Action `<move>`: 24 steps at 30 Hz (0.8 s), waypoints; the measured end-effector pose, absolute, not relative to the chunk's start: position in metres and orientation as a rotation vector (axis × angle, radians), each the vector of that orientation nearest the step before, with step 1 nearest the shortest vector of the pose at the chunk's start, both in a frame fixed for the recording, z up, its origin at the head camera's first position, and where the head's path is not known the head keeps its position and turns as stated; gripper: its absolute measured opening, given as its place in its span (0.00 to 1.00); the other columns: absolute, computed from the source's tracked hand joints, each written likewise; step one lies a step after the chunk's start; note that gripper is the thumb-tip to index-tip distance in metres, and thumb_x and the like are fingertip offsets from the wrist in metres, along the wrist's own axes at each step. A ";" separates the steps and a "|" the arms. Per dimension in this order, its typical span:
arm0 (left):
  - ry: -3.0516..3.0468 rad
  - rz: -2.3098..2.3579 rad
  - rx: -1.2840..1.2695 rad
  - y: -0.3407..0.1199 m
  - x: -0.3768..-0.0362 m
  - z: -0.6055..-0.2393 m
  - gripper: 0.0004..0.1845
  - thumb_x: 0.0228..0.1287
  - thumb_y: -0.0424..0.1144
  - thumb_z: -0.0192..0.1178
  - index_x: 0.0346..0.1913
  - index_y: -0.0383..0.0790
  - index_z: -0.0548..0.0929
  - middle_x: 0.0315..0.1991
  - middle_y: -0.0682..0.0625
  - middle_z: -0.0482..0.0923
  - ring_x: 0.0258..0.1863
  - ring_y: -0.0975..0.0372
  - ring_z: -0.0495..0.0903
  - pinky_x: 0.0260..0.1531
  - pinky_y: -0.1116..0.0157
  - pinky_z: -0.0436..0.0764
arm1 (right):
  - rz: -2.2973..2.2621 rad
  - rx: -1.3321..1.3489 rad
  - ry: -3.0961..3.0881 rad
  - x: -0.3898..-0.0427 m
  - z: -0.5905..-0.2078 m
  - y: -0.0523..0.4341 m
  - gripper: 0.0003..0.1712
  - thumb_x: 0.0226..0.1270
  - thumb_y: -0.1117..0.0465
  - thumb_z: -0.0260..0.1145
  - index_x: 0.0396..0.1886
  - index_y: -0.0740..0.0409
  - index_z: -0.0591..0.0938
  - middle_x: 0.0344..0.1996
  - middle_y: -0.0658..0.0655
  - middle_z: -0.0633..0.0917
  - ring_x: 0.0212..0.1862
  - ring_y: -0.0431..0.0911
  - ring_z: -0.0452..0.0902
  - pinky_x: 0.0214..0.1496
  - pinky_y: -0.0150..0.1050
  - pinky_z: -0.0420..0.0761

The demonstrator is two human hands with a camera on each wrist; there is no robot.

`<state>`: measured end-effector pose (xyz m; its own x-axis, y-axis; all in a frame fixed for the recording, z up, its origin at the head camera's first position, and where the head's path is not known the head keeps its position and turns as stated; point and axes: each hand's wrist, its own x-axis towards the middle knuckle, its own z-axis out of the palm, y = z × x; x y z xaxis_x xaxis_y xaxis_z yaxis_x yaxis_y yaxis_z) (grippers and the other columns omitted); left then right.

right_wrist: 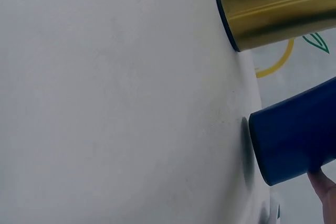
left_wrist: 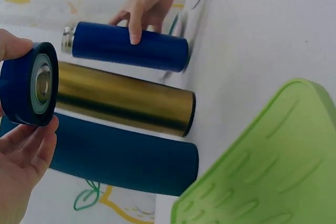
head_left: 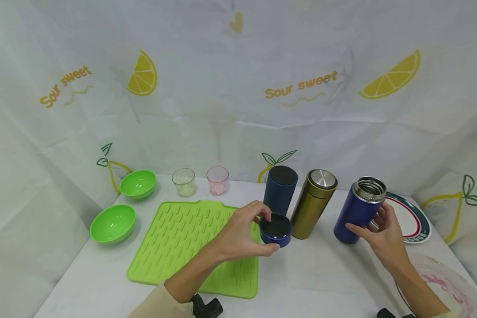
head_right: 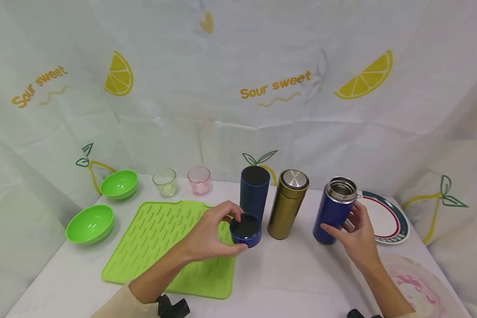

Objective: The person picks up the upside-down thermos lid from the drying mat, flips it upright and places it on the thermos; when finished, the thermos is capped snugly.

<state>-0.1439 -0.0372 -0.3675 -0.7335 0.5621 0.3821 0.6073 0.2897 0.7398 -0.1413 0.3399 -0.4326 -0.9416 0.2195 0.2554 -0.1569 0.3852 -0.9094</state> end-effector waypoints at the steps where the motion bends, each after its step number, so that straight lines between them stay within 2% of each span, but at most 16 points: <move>1: -2.476 -1.430 -1.157 -0.034 -0.144 -0.365 0.24 0.47 0.43 0.77 0.45 0.45 0.76 0.44 0.54 0.78 0.48 0.66 0.77 0.50 0.71 0.83 | 1.564 -0.034 -2.336 -0.139 -0.430 0.342 0.56 0.54 0.73 0.78 0.77 0.42 0.61 0.62 0.35 0.73 0.57 0.23 0.71 0.50 0.11 0.74; 5: -2.420 -1.295 -1.285 -0.021 -0.145 -0.355 0.24 0.46 0.44 0.77 0.43 0.46 0.75 0.43 0.55 0.76 0.45 0.68 0.75 0.48 0.75 0.80 | 1.419 0.006 -2.499 -0.128 -0.423 0.349 0.57 0.54 0.69 0.79 0.77 0.38 0.59 0.60 0.30 0.71 0.54 0.18 0.68 0.47 0.11 0.74; 8: -2.367 -1.238 -1.349 -0.009 -0.145 -0.345 0.24 0.46 0.44 0.78 0.42 0.45 0.75 0.44 0.55 0.76 0.45 0.68 0.74 0.47 0.78 0.77 | 1.350 0.077 -2.562 -0.122 -0.418 0.353 0.57 0.52 0.70 0.80 0.77 0.40 0.60 0.58 0.26 0.71 0.54 0.16 0.68 0.47 0.11 0.74; 12: -2.310 -1.220 -1.392 0.007 -0.145 -0.334 0.23 0.47 0.43 0.78 0.42 0.45 0.76 0.45 0.54 0.76 0.46 0.67 0.74 0.49 0.80 0.76 | 1.318 0.186 -2.612 -0.116 -0.413 0.360 0.56 0.49 0.73 0.80 0.76 0.47 0.63 0.54 0.23 0.73 0.54 0.15 0.69 0.48 0.12 0.74; 19: -2.299 -1.208 -1.378 0.029 -0.147 -0.329 0.21 0.50 0.42 0.79 0.40 0.45 0.76 0.52 0.53 0.78 0.52 0.66 0.78 0.54 0.83 0.75 | 1.159 0.209 -2.818 -0.111 -0.409 0.367 0.53 0.48 0.64 0.84 0.73 0.59 0.65 0.51 0.17 0.69 0.50 0.12 0.66 0.45 0.18 0.79; 24: -2.288 -1.209 -1.360 0.043 -0.149 -0.328 0.22 0.51 0.44 0.79 0.41 0.45 0.76 0.55 0.53 0.80 0.58 0.66 0.79 0.59 0.85 0.71 | 1.134 0.328 -2.841 -0.109 -0.406 0.366 0.52 0.44 0.66 0.85 0.70 0.61 0.69 0.51 0.17 0.71 0.51 0.13 0.68 0.45 0.22 0.81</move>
<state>-0.1488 0.0433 -0.3280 -0.5483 0.6303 0.5497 0.8092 0.2341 0.5388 -0.1095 0.3658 -0.4060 -0.9752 -0.1725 0.1384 -0.2204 0.7057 -0.6733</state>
